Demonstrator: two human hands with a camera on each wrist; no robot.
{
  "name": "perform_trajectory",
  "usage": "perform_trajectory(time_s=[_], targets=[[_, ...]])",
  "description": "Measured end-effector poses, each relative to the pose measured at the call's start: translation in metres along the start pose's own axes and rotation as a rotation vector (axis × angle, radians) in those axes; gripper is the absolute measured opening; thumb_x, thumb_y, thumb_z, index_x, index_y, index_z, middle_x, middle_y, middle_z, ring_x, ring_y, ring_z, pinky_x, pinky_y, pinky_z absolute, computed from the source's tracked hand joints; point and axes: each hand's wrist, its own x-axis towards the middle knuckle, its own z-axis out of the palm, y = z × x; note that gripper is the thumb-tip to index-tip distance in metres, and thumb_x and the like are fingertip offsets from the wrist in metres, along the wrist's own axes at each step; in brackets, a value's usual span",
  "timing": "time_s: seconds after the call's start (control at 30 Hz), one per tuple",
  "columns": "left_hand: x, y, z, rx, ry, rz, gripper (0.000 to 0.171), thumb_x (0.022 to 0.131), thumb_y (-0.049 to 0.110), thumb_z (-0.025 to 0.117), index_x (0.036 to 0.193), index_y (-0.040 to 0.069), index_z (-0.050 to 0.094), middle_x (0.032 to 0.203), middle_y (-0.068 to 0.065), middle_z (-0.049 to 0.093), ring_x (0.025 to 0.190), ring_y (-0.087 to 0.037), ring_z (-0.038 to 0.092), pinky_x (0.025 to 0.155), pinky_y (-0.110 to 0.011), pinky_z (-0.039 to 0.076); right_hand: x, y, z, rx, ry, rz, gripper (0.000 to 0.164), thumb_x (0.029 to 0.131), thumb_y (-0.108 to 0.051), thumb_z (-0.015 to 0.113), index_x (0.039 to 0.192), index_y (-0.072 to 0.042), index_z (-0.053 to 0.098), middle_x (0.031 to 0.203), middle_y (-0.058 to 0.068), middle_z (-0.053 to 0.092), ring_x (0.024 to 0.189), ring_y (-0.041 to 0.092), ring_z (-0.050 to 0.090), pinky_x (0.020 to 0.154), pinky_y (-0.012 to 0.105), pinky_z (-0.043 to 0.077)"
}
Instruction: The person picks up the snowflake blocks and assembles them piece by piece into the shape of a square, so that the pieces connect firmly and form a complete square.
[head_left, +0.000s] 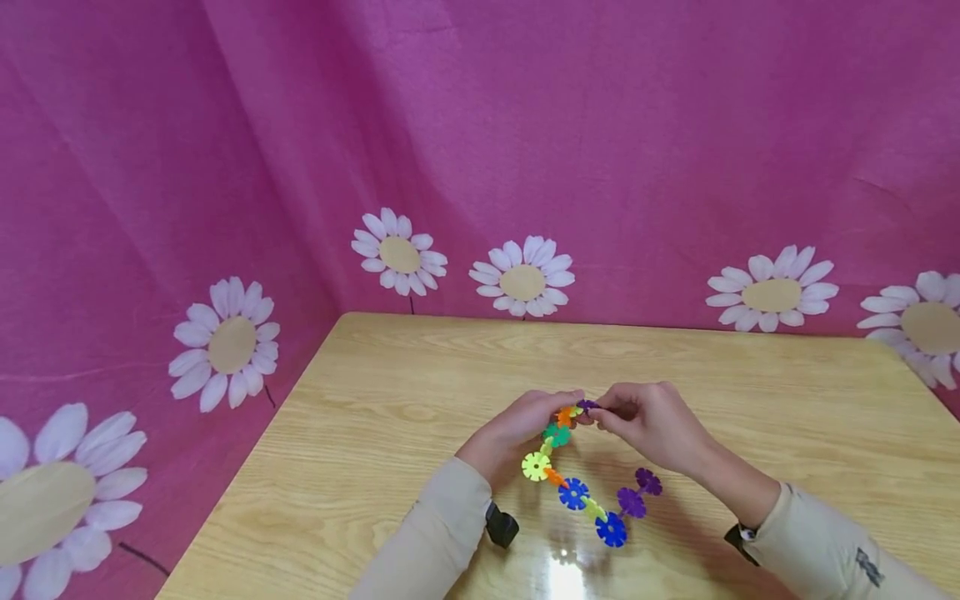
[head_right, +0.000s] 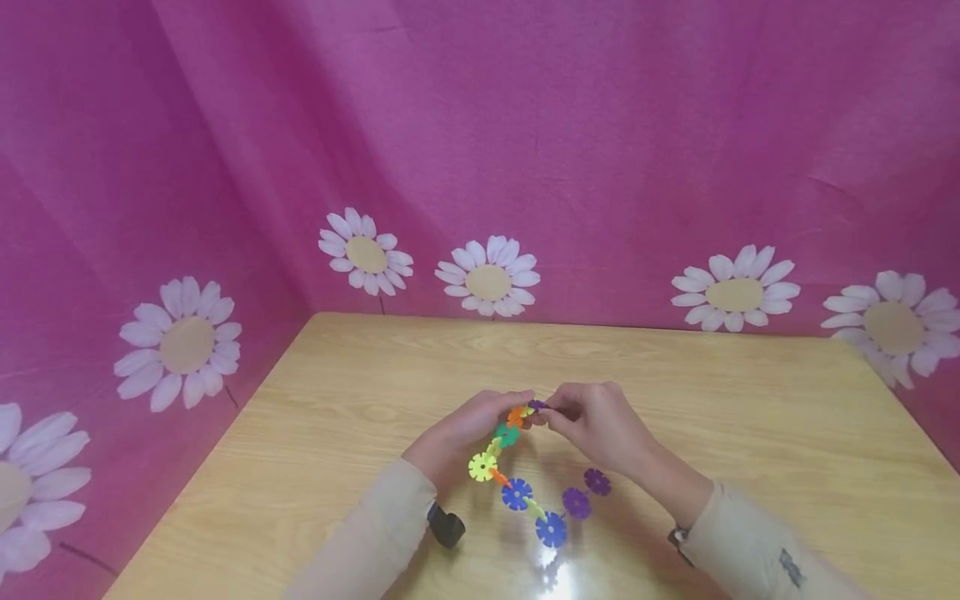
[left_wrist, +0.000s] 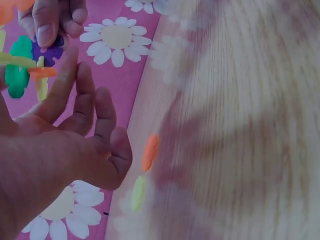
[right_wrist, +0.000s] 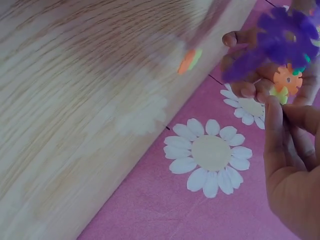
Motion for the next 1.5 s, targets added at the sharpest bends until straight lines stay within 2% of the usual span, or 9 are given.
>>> perform_trajectory(time_s=[0.17, 0.33, 0.47, 0.63, 0.73, 0.9, 1.03, 1.17, 1.5], targets=[[-0.001, -0.005, 0.0, 0.104, 0.057, -0.044, 0.051, 0.094, 0.058, 0.059, 0.102, 0.012, 0.079, 0.098, 0.004, 0.068, 0.091, -0.013, 0.057, 0.082, -0.032, 0.04, 0.0, 0.002, 0.003, 0.025, -0.018, 0.007, 0.01, 0.088, -0.004, 0.074, 0.084, -0.012, 0.076, 0.075, -0.001, 0.074, 0.06, 0.001, 0.061, 0.054, 0.023, 0.052], [-0.001, -0.012, 0.006, -0.013, 0.037, -0.034, 0.05, 0.095, 0.051, 0.063, 0.105, 0.004, 0.077, 0.094, 0.005, 0.068, 0.098, -0.017, 0.059, 0.079, -0.026, 0.043, -0.002, 0.005, 0.005, 0.002, -0.016, -0.011, 0.011, 0.089, -0.005, 0.073, 0.085, -0.014, 0.075, 0.074, -0.008, 0.072, 0.057, -0.002, 0.056, 0.05, 0.022, 0.049], [-0.001, -0.014, 0.009, 0.045, 0.04, 0.005, 0.05, 0.096, 0.051, 0.06, 0.104, 0.004, 0.077, 0.097, 0.004, 0.071, 0.1, -0.017, 0.061, 0.083, -0.027, 0.044, -0.005, 0.009, 0.0, 0.03, -0.057, -0.047, 0.006, 0.09, -0.009, 0.073, 0.089, -0.014, 0.076, 0.077, -0.006, 0.073, 0.059, 0.0, 0.06, 0.051, 0.023, 0.05], [0.001, -0.015, 0.008, 0.065, 0.017, 0.01, 0.052, 0.098, 0.05, 0.058, 0.11, 0.002, 0.075, 0.109, -0.006, 0.074, 0.105, -0.019, 0.061, 0.09, -0.03, 0.045, 0.002, 0.019, -0.018, 0.158, -0.168, 0.166, 0.026, 0.101, -0.024, 0.06, 0.105, -0.002, 0.074, 0.089, 0.008, 0.075, 0.071, 0.015, 0.071, 0.062, 0.028, 0.058], [0.002, -0.016, 0.007, 0.023, 0.009, 0.002, 0.052, 0.098, 0.048, 0.058, 0.115, 0.0, 0.073, 0.107, -0.006, 0.074, 0.101, -0.018, 0.06, 0.081, -0.025, 0.046, 0.013, 0.033, -0.017, 0.089, -0.226, 0.24, 0.032, 0.102, -0.027, 0.057, 0.107, 0.001, 0.073, 0.09, 0.01, 0.075, 0.07, 0.018, 0.07, 0.06, 0.028, 0.056], [-0.003, -0.019, 0.006, -0.019, -0.012, 0.003, 0.052, 0.099, 0.046, 0.058, 0.118, -0.001, 0.071, 0.1, 0.001, 0.07, 0.098, -0.017, 0.059, 0.076, -0.024, 0.043, 0.03, 0.056, 0.007, -0.17, -0.34, 0.088, 0.013, 0.093, -0.014, 0.069, 0.102, -0.006, 0.075, 0.085, -0.002, 0.072, 0.068, 0.006, 0.059, 0.06, 0.023, 0.048], [-0.005, -0.02, 0.006, 0.024, -0.001, 0.016, 0.05, 0.099, 0.047, 0.058, 0.114, 0.003, 0.074, 0.103, -0.001, 0.073, 0.101, -0.019, 0.061, 0.084, -0.027, 0.043, 0.039, 0.062, 0.025, -0.234, -0.368, -0.001, 0.027, 0.087, -0.011, 0.073, 0.112, -0.002, 0.072, 0.083, -0.001, 0.066, 0.068, 0.006, 0.05, 0.062, 0.024, 0.045], [-0.005, -0.019, 0.007, 0.017, 0.02, 0.037, 0.05, 0.099, 0.044, 0.059, 0.107, -0.002, 0.074, 0.098, -0.001, 0.074, 0.101, -0.018, 0.062, 0.085, -0.025, 0.044, 0.046, 0.061, 0.037, -0.253, -0.369, -0.098, 0.044, 0.077, -0.014, 0.08, 0.117, 0.001, 0.07, 0.084, 0.001, 0.063, 0.071, 0.007, 0.047, 0.065, 0.026, 0.045], [-0.004, -0.02, 0.007, 0.05, 0.093, 0.02, 0.051, 0.095, 0.05, 0.062, 0.099, 0.001, 0.077, 0.106, 0.004, 0.072, 0.103, -0.012, 0.059, 0.094, -0.028, 0.042, 0.046, 0.063, 0.05, -0.205, -0.282, -0.137, 0.025, 0.067, -0.005, 0.08, 0.091, -0.007, 0.076, 0.082, -0.004, 0.069, 0.075, 0.007, 0.054, 0.072, 0.029, 0.05]])
